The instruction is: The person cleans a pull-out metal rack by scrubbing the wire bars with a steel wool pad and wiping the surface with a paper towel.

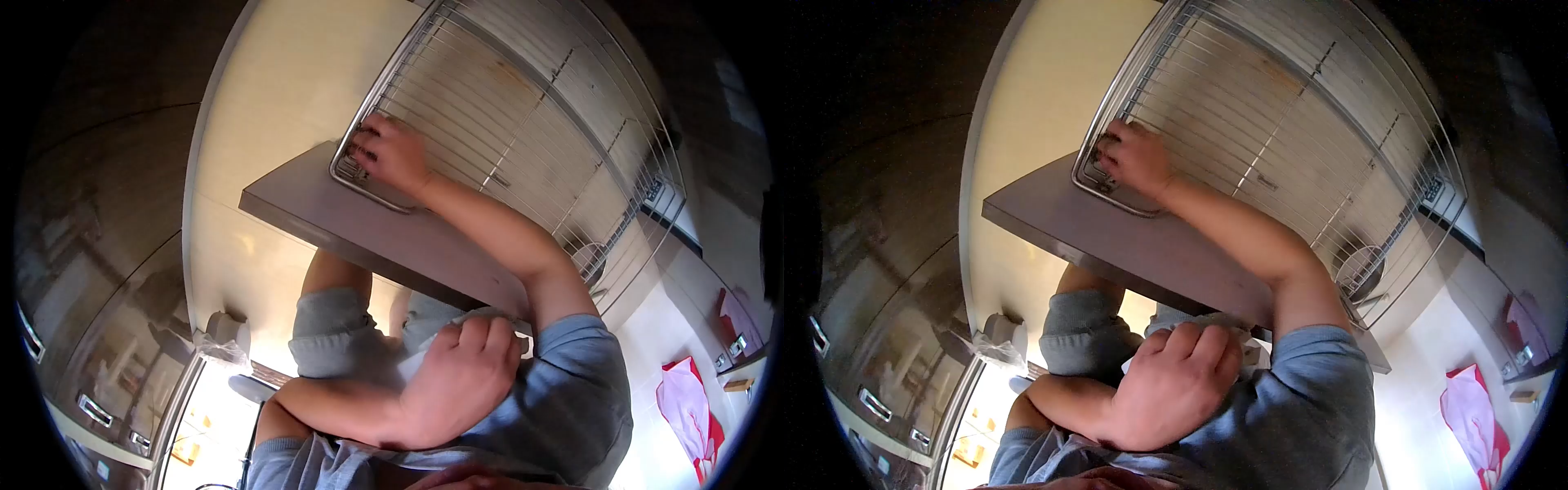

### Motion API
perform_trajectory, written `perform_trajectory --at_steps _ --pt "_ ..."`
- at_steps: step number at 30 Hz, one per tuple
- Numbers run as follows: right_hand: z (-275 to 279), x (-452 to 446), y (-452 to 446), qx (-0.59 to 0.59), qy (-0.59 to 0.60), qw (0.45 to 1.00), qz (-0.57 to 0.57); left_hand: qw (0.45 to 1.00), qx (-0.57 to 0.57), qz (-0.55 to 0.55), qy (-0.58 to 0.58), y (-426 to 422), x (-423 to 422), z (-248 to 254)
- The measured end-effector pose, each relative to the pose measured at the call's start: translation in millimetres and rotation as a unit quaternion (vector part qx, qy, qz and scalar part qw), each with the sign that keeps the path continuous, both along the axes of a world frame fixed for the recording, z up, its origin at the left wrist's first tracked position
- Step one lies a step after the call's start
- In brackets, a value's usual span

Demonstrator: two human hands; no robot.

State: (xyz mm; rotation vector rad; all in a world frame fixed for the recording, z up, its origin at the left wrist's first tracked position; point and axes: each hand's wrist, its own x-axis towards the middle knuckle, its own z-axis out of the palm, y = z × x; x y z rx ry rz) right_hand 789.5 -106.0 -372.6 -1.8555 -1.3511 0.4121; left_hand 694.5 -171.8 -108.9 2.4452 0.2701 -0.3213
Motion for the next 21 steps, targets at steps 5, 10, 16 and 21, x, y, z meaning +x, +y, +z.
perform_trajectory --at_steps 5,10,16,21 --pt "3.2 14.5 6.8 -0.085 -0.036 0.994 -0.053 0.999 0.015 0.033 0.013 5.3 -0.2 -8.0" --pt "-3.6 30.0 8.5 -0.017 0.04 0.999 -0.032 0.999 0.024 0.018 0.037 9.7 3.9 -11.9" --pt "-0.4 21.4 3.3 0.006 -0.068 0.997 0.023 0.999 0.003 0.012 0.044 10.5 6.0 -14.1" --pt "-4.4 17.2 -1.6 -0.026 -0.145 0.987 0.066 0.998 0.004 0.031 0.051 12.4 7.9 -15.3"
